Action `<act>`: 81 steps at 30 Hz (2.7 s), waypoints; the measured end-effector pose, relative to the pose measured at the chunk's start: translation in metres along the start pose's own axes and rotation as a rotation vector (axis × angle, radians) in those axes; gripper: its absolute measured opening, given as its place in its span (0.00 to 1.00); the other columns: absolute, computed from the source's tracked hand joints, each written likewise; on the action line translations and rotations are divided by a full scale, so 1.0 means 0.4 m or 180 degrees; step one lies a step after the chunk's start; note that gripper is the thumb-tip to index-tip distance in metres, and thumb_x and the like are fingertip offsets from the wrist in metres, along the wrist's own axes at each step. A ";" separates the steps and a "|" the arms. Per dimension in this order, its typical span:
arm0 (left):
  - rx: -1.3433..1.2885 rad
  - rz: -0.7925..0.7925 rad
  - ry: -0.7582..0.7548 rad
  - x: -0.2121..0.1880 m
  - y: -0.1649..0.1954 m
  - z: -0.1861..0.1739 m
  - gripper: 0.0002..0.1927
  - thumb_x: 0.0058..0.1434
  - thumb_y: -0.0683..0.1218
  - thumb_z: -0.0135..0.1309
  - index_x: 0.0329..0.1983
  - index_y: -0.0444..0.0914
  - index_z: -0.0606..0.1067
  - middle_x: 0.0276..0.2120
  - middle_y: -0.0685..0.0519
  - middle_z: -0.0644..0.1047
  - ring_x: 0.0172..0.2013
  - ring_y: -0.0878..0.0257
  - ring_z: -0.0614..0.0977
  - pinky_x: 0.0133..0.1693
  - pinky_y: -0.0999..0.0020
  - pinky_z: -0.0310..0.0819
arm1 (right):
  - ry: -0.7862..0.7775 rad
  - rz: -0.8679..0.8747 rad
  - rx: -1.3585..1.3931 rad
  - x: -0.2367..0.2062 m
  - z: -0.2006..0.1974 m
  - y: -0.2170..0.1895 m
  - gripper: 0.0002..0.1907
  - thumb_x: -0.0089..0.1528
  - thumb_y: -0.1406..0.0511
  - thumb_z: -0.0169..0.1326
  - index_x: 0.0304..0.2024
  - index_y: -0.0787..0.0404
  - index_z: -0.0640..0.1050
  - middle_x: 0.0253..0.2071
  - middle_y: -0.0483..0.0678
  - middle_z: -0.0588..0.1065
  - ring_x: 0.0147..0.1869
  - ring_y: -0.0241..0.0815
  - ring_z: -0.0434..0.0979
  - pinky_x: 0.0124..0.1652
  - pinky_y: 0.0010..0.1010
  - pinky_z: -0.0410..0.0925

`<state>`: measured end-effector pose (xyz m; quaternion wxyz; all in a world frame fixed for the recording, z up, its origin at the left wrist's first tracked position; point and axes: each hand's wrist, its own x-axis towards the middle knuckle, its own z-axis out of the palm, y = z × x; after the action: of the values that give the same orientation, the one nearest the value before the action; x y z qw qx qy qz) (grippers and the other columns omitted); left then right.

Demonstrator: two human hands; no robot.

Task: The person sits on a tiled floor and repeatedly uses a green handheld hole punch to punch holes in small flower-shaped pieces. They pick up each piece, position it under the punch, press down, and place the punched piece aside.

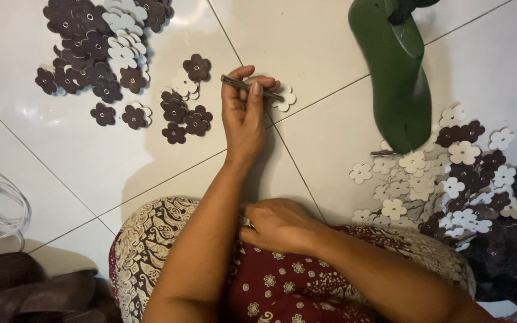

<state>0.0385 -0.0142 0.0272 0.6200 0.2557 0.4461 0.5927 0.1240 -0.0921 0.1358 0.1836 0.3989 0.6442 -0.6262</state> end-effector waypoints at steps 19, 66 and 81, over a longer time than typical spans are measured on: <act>0.0552 0.0094 -0.0179 -0.005 -0.019 -0.019 0.16 0.77 0.41 0.47 0.66 0.36 0.65 0.47 0.51 0.79 0.49 0.65 0.81 0.53 0.69 0.77 | 0.0064 -0.0109 -0.0072 0.005 0.005 0.004 0.18 0.60 0.58 0.50 0.42 0.68 0.76 0.35 0.61 0.79 0.41 0.60 0.81 0.44 0.51 0.72; 0.2191 0.0723 -0.0868 -0.039 0.020 -0.024 0.19 0.66 0.34 0.54 0.57 0.45 0.76 0.51 0.54 0.80 0.50 0.60 0.84 0.53 0.67 0.80 | 0.3592 -0.1508 0.1009 -0.185 -0.149 0.155 0.45 0.55 0.66 0.63 0.71 0.63 0.58 0.63 0.55 0.67 0.68 0.49 0.70 0.68 0.42 0.68; 0.1032 -0.0310 -0.0241 -0.019 0.036 -0.002 0.12 0.74 0.39 0.52 0.59 0.40 0.75 0.44 0.52 0.81 0.47 0.67 0.81 0.51 0.71 0.76 | 0.3929 0.0215 0.1667 -0.138 -0.208 0.232 0.36 0.54 0.71 0.59 0.64 0.72 0.66 0.49 0.55 0.74 0.47 0.46 0.76 0.45 0.33 0.73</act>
<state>0.0313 -0.0192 0.0411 0.6149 0.3525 0.5241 0.4722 0.2490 -0.0379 0.1274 -0.3019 0.7352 0.4450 -0.4128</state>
